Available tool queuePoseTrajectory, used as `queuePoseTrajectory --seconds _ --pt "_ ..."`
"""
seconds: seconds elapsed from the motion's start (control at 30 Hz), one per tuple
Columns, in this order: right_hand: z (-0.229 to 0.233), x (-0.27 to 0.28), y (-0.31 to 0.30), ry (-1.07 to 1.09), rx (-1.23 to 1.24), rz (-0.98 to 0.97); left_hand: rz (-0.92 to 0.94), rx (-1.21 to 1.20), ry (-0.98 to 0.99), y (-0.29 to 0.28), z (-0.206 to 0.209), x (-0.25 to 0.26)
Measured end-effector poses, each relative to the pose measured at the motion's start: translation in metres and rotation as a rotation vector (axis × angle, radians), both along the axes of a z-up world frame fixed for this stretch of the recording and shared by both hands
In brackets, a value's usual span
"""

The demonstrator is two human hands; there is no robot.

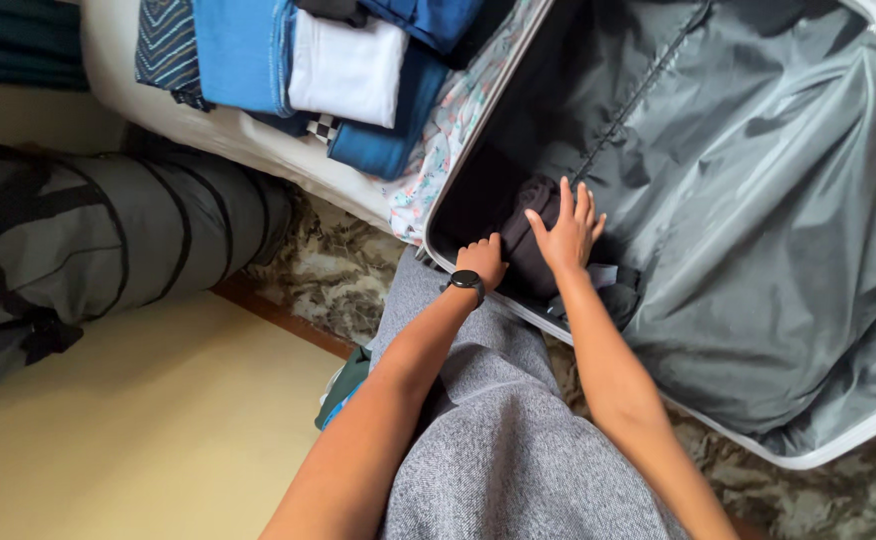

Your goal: The person places folded clothes into an open suitcase on a bed. They pick up items one at a time from a pile on the bed and arrange them inside the suitcase, including socks, underwear, shirts, and pants.

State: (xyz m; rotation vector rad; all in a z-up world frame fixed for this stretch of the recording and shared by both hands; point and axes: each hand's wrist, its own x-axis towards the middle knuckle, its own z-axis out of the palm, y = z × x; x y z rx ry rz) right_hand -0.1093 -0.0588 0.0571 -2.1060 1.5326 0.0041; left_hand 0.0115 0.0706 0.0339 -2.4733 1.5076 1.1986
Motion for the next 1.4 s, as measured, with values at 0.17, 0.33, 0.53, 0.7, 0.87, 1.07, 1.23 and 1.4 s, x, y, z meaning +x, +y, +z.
queuePoseTrajectory --seconds 0.17,0.33,0.53,0.7,0.87,1.07,1.23,1.4 --pt "0.017 -0.014 0.063 0.022 -0.129 0.092 -0.005 -0.015 -0.029 -0.001 0.004 0.001" --pt "0.004 -0.02 0.105 0.076 0.02 0.095 0.01 -0.064 -0.051 0.003 0.011 0.004" --pt "-0.017 -0.022 0.082 0.121 0.288 0.107 0.031 -0.069 -0.045 0.009 0.017 0.004" --pt "-0.007 -0.036 0.05 0.109 0.466 0.197 -0.01 -0.058 -0.059 0.015 0.019 0.008" --pt "0.014 -0.044 0.039 -0.173 0.368 0.24 -0.021 -0.091 -0.063 0.021 0.023 0.011" --pt "0.077 -0.008 0.029 -0.491 0.251 -0.236 0.293 -0.542 -0.028 -0.006 0.08 0.058" --pt "0.146 0.026 0.024 -0.571 -0.278 -0.19 0.28 -0.755 -0.129 -0.025 0.147 0.11" --pt "0.181 0.063 0.036 -0.607 -0.362 -0.176 0.27 -0.898 -0.119 -0.014 0.193 0.144"
